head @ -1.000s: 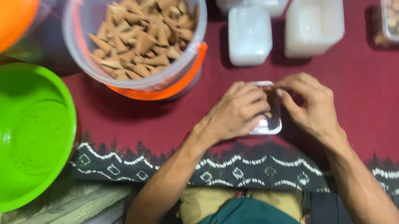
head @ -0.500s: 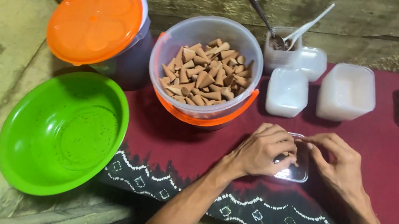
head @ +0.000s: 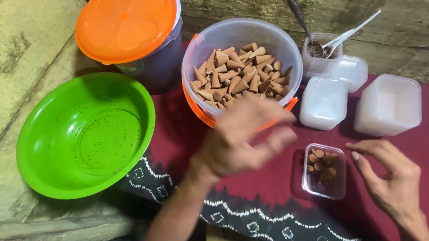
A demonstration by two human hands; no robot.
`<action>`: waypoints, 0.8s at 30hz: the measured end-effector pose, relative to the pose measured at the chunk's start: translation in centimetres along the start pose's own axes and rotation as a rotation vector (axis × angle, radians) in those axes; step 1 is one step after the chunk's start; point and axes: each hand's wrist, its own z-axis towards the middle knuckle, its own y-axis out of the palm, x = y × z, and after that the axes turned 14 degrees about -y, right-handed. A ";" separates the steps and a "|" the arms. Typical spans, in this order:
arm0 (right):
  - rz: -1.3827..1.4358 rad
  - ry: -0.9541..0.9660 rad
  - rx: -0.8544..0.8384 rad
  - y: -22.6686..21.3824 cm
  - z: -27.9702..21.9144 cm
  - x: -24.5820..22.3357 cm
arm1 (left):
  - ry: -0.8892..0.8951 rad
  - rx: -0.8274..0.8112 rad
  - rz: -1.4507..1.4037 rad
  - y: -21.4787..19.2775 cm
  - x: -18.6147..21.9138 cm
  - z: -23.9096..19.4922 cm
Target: The person scoops small, brown, cone-shaped objects from a large bucket and places them into a small, clear plastic container. They repeat this process, filling the container with the objects.
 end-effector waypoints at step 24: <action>-0.051 -0.125 -0.540 8.9 22.8 -5.2 | -0.742 -0.545 0.478 -4.7 -12.2 5.3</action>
